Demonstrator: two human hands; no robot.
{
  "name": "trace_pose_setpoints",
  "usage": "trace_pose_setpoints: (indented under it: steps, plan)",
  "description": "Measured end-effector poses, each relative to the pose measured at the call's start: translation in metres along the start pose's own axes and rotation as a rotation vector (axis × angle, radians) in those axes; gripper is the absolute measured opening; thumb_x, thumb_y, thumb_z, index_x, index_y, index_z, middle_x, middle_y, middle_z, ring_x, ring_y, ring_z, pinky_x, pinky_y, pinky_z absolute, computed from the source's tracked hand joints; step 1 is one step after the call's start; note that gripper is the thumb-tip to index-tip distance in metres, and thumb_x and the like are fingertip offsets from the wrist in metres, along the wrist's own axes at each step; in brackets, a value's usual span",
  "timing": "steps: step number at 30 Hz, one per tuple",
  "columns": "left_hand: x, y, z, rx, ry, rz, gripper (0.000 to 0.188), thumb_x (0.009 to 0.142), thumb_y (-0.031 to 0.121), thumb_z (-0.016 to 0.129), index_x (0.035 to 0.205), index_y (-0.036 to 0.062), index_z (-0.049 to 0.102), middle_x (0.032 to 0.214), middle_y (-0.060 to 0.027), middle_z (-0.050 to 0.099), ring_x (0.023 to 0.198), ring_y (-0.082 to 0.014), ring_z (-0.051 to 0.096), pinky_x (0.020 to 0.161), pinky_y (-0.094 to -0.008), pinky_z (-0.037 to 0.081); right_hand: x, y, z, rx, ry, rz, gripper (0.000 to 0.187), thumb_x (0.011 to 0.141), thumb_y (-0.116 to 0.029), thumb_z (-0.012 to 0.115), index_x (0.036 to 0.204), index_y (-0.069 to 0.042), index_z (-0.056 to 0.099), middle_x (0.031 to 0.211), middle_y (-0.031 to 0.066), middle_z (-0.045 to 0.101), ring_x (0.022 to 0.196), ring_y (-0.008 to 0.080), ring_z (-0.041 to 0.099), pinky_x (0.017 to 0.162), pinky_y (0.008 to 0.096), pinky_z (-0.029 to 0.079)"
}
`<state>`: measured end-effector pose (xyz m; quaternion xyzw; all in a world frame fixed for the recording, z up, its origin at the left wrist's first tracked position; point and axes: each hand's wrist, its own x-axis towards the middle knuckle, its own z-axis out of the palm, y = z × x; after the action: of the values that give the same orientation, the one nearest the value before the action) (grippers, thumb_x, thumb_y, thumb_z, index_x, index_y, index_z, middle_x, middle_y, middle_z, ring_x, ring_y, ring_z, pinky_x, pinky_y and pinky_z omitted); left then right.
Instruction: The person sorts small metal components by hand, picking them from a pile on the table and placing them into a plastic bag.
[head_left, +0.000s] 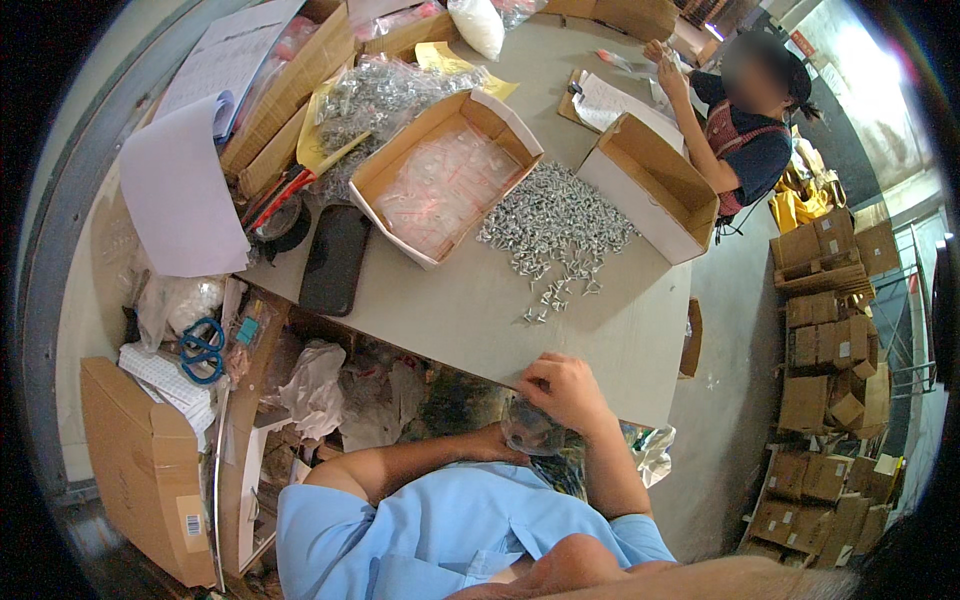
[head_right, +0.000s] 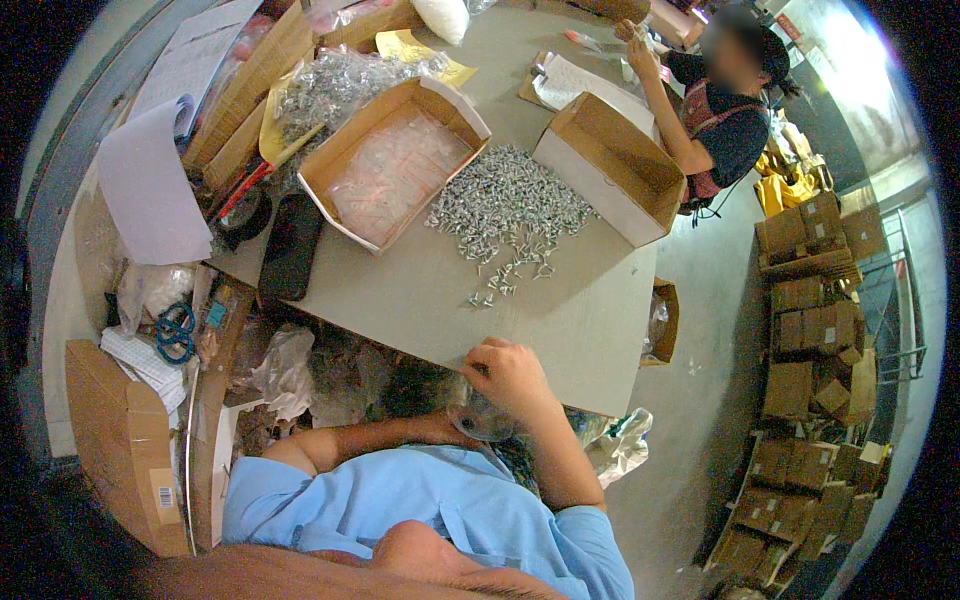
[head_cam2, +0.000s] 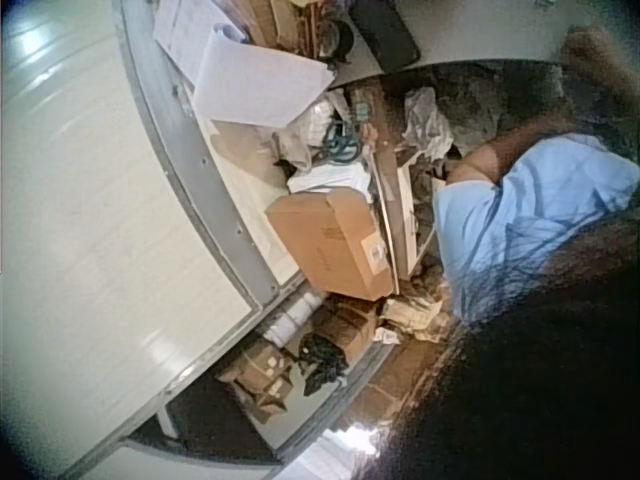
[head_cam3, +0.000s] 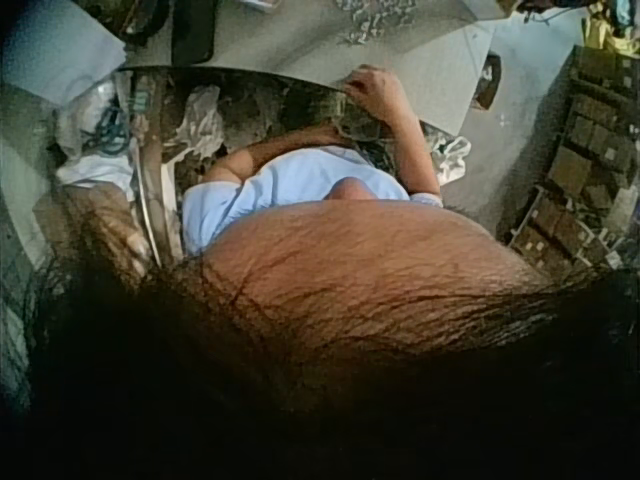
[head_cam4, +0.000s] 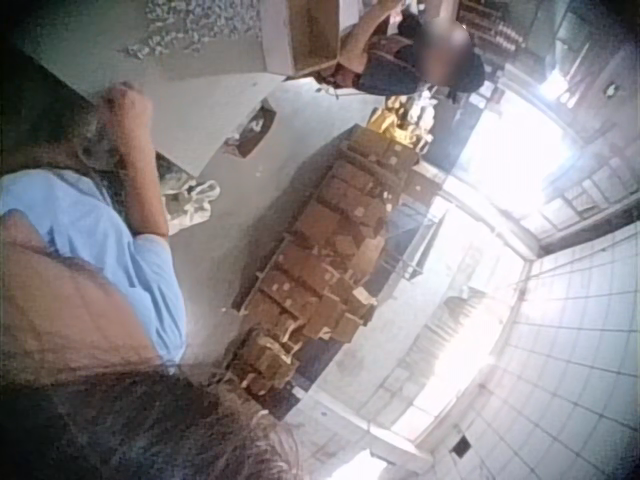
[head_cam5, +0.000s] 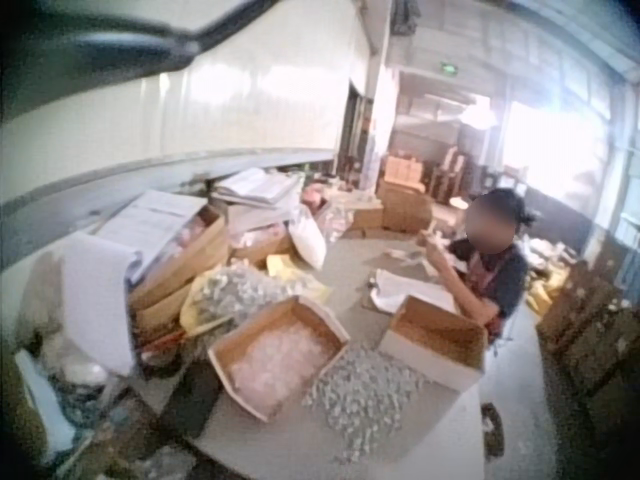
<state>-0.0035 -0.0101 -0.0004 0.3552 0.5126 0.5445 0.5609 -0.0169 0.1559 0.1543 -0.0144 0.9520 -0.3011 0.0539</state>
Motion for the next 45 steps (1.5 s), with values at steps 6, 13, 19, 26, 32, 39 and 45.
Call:
trace_pose_setpoints:
  steps: [6,13,19,26,32,39,45]
  plan:
    - [0.001,0.004,0.0,-0.002,-0.012,0.008,0.047,0.077,0.03,0.077,0.112,0.0033,0.06,0.113,-0.0108,0.061,0.106,-0.0215,0.055,0.095,-0.0361,0.041,0.027,-0.006,0.0,-0.004,0.532,0.136,0.018,0.079,-0.016,0.067,0.094,-0.007,0.063,0.096,0.0136,0.06,0.092,0.0343,0.058,0.077,0.0403,0.049]
    - [0.004,0.009,-0.002,0.162,-0.009,-0.131,0.044,0.076,0.032,0.077,0.105,0.0035,0.061,0.11,-0.0096,0.062,0.105,-0.0213,0.055,0.094,-0.0362,0.042,0.046,0.005,0.018,-0.176,0.496,0.04,0.015,0.078,-0.017,0.067,0.087,-0.005,0.063,0.09,0.012,0.06,0.087,0.0321,0.059,0.077,0.0411,0.048]
    - [0.007,-0.012,0.001,0.087,0.022,0.119,0.049,0.077,0.037,0.076,0.108,0.0006,0.063,0.114,-0.0116,0.062,0.111,-0.0225,0.053,0.098,-0.0364,0.039,0.0,-0.001,-0.012,0.024,-0.012,0.019,0.014,0.08,-0.021,0.065,0.084,-0.008,0.064,0.081,0.0112,0.06,0.077,0.0313,0.06,0.07,0.0413,0.049]
    - [0.016,-0.038,0.001,0.081,0.005,0.06,0.045,0.073,0.037,0.079,0.101,0.0045,0.064,0.104,-0.012,0.064,0.098,-0.0214,0.059,0.085,-0.036,0.045,0.031,0.025,-0.021,0.042,0.428,0.184,0.02,0.078,-0.016,0.067,0.093,-0.004,0.061,0.089,0.0149,0.057,0.079,0.033,0.058,0.072,0.041,0.048]
    - [0.013,-0.046,0.006,0.054,0.102,0.12,0.036,0.073,0.032,0.08,0.093,0.0055,0.064,0.097,-0.0093,0.066,0.092,-0.0177,0.06,0.083,-0.0337,0.046,0.046,0.04,-0.012,-0.066,0.478,0.116,0.024,0.074,-0.012,0.066,0.093,-0.003,0.054,0.088,0.0165,0.055,0.088,0.0371,0.055,0.077,0.0437,0.046]
    - [0.016,-0.032,-0.003,0.085,-0.08,0.092,0.034,0.08,0.03,0.073,0.101,0.0055,0.064,0.108,-0.0087,0.063,0.103,-0.0193,0.056,0.091,-0.0367,0.044,0.022,0.041,-0.011,-0.074,0.43,0.114,0.021,0.073,-0.011,0.065,0.09,-0.003,0.055,0.088,0.0176,0.054,0.087,0.0381,0.055,0.077,0.0449,0.046]
    - [0.016,-0.028,0.0,0.238,0.06,0.08,0.021,0.077,0.021,0.076,0.081,0.0056,0.063,0.088,-0.0065,0.066,0.085,-0.0155,0.059,0.076,-0.0323,0.047,-0.031,0.006,-0.014,0.011,0.136,-0.039,0.017,0.073,-0.01,0.065,0.087,-0.004,0.056,0.088,0.0145,0.055,0.084,0.0352,0.056,0.072,0.0414,0.048]
